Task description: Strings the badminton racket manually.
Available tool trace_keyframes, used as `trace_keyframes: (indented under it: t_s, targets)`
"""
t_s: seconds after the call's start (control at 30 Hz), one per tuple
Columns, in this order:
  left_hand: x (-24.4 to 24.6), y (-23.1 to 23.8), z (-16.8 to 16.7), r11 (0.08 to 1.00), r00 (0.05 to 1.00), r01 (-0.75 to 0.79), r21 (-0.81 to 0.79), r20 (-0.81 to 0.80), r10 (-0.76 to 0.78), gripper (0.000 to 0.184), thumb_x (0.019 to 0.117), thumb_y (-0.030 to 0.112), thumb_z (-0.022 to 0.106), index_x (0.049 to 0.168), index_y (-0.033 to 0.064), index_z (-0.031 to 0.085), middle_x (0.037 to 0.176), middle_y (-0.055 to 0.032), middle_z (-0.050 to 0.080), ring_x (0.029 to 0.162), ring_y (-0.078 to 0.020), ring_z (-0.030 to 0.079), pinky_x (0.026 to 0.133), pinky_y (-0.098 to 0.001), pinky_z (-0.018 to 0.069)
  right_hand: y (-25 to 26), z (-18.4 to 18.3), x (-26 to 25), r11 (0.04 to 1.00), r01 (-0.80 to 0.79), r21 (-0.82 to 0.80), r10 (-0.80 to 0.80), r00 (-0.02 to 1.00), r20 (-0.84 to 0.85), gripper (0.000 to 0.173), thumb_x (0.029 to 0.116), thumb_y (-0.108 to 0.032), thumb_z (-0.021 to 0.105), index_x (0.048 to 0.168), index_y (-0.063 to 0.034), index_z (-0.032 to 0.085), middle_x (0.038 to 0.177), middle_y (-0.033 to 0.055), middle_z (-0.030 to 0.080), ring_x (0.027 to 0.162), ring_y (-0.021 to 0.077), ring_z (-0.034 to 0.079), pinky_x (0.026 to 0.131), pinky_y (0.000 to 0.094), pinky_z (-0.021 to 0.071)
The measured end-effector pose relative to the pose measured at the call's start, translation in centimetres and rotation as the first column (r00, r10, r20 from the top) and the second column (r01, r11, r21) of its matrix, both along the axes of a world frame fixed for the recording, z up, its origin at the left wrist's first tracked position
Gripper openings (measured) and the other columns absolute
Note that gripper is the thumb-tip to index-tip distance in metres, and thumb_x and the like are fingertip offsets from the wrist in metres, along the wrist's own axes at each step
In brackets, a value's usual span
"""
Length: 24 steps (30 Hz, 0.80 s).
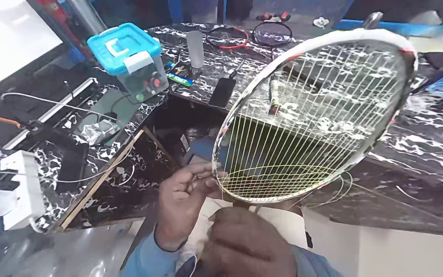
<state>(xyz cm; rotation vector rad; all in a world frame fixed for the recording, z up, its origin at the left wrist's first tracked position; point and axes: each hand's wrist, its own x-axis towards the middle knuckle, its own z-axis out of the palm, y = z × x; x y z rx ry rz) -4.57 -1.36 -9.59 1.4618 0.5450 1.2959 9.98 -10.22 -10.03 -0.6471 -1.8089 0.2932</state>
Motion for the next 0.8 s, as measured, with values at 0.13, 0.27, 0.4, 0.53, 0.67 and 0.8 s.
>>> trace_keyframes:
  t_s: [0.13, 0.27, 0.4, 0.53, 0.67, 0.8]
  targets:
    - [-0.2, 0.1, -0.2, 0.991, 0.995, 0.097, -0.091, 0.042, -0.093, 0.021, 0.0952, 0.012, 0.072, 0.113, 0.0008, 0.074, 0.1, -0.0073, 0.076, 0.086, -0.0116, 0.073, 0.081, -0.0293, 0.0631, 1.2, 1.0, 0.9, 0.902, 0.417, -0.109, -0.426, 0.9, -0.089, 0.012, 0.0983, -0.007, 0.066, 0.107, -0.0091, 0.075, 0.104, 0.0037, 0.071, 0.102, 0.0084, 0.067, 0.091, 0.0222, 0.057]
    - [-0.2, 0.3, -0.5, 0.972, 0.982, 0.168, -0.163, 0.109, -0.152, 0.021, 0.0946, 0.011, 0.073, 0.112, -0.0002, 0.074, 0.101, -0.0116, 0.075, 0.087, -0.0167, 0.074, 0.083, -0.0357, 0.0642, 1.7, 1.1, 1.2, 0.858, 0.49, -0.156, -0.51, 0.85, -0.133, 0.021, 0.0925, -0.005, 0.073, 0.11, -0.0051, 0.061, 0.099, 0.0026, 0.072, 0.092, 0.0058, 0.071, 0.082, 0.0207, 0.0628]
    - [-0.1, 0.3, -0.6, 0.968, 0.98, 0.178, -0.177, 0.119, -0.158, 0.02, 0.0951, 0.009, 0.071, 0.112, -0.0009, 0.073, 0.101, -0.0121, 0.075, 0.086, -0.0162, 0.074, 0.083, -0.0354, 0.0639, 1.9, 1.0, 1.1, 0.862, 0.482, -0.155, -0.503, 0.851, -0.151, 0.033, 0.0914, -0.004, 0.074, 0.118, -0.0065, 0.056, 0.098, 0.002, 0.072, 0.087, 0.0069, 0.071, 0.079, 0.0224, 0.0637]
    - [-0.1, 0.3, -0.5, 0.971, 0.982, 0.175, -0.161, 0.105, -0.16, 0.019, 0.0956, 0.009, 0.071, 0.112, -0.0003, 0.073, 0.099, -0.011, 0.075, 0.085, -0.0155, 0.074, 0.081, -0.0351, 0.064, 1.9, 1.1, 1.1, 0.858, 0.49, -0.155, -0.51, 0.847, -0.15, 0.036, 0.0904, -0.003, 0.075, 0.119, -0.0067, 0.054, 0.098, 0.0026, 0.073, 0.087, 0.0079, 0.072, 0.079, 0.0232, 0.0639]
    - [0.0, 0.3, -0.4, 0.97, 0.981, 0.176, -0.17, 0.11, -0.158, 0.019, 0.0949, 0.01, 0.072, 0.111, 0.0007, 0.074, 0.098, -0.0106, 0.075, 0.085, -0.0153, 0.074, 0.081, -0.0346, 0.0643, 2.0, 1.1, 1.2, 0.861, 0.488, -0.144, -0.507, 0.849, -0.148, 0.038, 0.0908, -0.003, 0.075, 0.121, -0.0075, 0.053, 0.097, 0.0029, 0.073, 0.085, 0.0083, 0.072, 0.078, 0.0231, 0.0638]
    - [-0.1, 0.2, -0.4, 0.97, 0.983, 0.169, -0.175, 0.105, -0.152, 0.019, 0.0944, 0.012, 0.073, 0.11, 0.0015, 0.074, 0.097, -0.0104, 0.075, 0.084, -0.0154, 0.074, 0.08, -0.0343, 0.0643, 1.9, 1.3, 1.2, 0.862, 0.487, -0.14, -0.503, 0.854, -0.132, 0.035, 0.0917, -0.004, 0.075, 0.121, -0.0072, 0.055, 0.097, 0.0025, 0.073, 0.086, 0.0082, 0.072, 0.078, 0.0232, 0.0634]
